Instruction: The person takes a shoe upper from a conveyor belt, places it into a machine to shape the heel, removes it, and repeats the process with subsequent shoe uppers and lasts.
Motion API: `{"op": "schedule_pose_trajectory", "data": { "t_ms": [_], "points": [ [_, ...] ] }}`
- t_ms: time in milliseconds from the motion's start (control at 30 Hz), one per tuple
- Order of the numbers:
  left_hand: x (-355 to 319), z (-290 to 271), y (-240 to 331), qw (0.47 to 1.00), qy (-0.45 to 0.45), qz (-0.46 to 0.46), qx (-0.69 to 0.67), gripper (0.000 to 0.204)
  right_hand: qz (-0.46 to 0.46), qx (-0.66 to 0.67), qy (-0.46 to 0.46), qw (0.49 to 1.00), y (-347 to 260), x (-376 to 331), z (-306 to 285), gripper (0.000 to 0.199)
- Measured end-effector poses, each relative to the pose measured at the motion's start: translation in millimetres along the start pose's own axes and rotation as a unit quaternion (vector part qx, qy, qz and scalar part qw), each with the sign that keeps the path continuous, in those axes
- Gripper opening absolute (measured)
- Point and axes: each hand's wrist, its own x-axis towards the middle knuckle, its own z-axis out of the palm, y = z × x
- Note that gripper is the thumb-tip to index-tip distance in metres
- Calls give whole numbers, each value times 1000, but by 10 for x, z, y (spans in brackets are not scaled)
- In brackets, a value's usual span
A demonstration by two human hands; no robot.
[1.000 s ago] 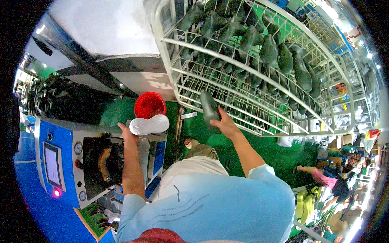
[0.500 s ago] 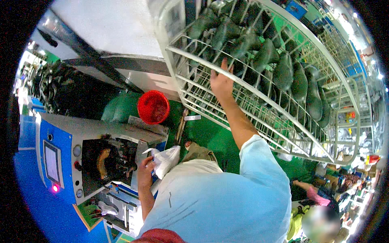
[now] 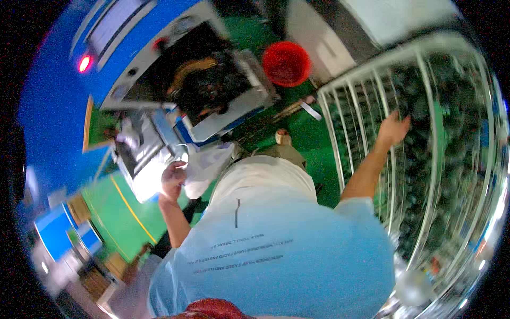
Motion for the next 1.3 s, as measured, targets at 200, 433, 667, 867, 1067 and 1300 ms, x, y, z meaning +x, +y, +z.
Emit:
{"op": "schedule_pose_trajectory", "data": {
  "t_ms": [200, 433, 667, 867, 1067, 1300],
  "points": [
    [-371, -1319, -40, 913, 334, 107, 208, 29, -222, 307, -308, 873, -1704, -2311, 98, 36],
    [174, -2642, -1508, 806, 377, -35, 455, 27, -702, 464, 59, 537, -4228, -3845, -501, 38],
    [693, -3253, -191, 969, 205, -70, 118, 31, -712, 319, 191, 596, -5084, -4561, 28, 51],
    [2545, -4908, -295, 840, 485, 41, 241, 100, -705, 290, 241, 600, -5068, -4482, 104, 56],
    [3495, -4387, -264, 747, 642, -40, 165, 55, -708, 317, 176, 606, -4912, -4433, 233, 63],
    [2634, -3848, -909, 917, 248, 149, -274, 52, -726, 294, 195, 590, -5102, -4494, 111, 53]
  ]
}}
